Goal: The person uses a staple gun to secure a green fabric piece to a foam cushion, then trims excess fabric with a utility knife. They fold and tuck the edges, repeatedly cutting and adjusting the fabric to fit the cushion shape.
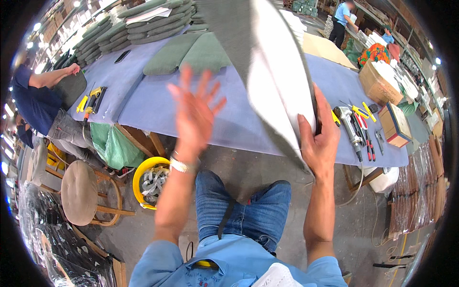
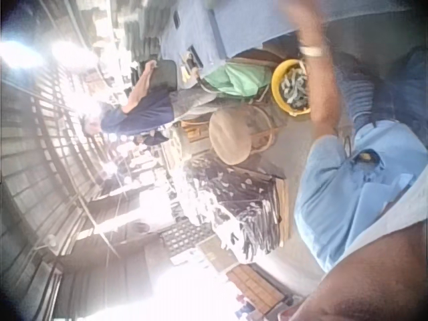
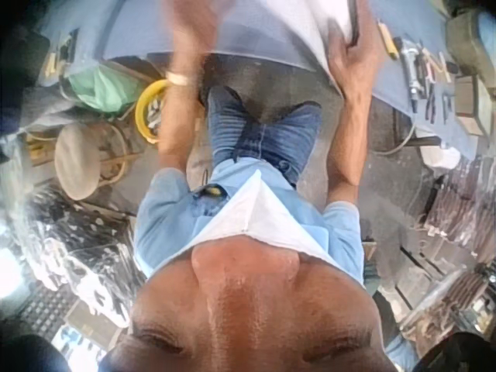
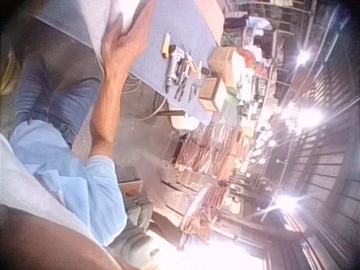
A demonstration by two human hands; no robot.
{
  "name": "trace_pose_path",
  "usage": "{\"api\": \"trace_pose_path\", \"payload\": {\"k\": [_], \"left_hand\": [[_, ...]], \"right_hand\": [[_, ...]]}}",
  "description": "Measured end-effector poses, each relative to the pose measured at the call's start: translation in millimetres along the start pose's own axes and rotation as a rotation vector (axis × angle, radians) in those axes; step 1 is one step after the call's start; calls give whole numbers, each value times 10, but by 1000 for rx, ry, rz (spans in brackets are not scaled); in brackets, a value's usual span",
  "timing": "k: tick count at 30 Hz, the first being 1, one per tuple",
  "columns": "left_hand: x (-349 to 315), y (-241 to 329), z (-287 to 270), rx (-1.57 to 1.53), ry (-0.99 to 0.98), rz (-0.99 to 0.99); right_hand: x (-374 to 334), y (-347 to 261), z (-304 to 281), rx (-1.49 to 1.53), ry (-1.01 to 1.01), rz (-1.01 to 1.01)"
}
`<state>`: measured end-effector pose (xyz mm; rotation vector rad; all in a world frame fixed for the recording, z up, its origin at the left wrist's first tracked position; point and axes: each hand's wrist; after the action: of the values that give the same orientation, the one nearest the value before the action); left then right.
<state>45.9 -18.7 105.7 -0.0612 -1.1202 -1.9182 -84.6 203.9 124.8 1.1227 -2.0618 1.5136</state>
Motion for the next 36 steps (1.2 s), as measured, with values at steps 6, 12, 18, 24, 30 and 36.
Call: {"api": "trace_pose_path", "payload": {"k": [6,12,18,24,30,36], "left_hand": [[440,749,-494,22,60,3],[-62,310,-1495,950,364,-90],[268,-97,-1697,1009,284,-353],[588,-447,-1834,1123,304,-412],[490,-674,-1947,1405,349,3],[464,-322,-1481,1145,326,425]], "right_hand": [[313,597,172,-259,-170,-469],[-220,1466,365,-305,-547,-204],[100,1947,480,-353,-309,127],[266,2167,570,-307,-121,536],[119,2391,535,42,35,511],[436,2083,427,374,252,314]]}}
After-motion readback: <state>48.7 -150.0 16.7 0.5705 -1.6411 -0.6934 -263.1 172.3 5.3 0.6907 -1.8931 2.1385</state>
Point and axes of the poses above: each hand's wrist, its own x-axis towards the middle knuckle, its own z-axis out of the palm, y = z × x, and after that the axes turned 6 degrees about z, right-handed
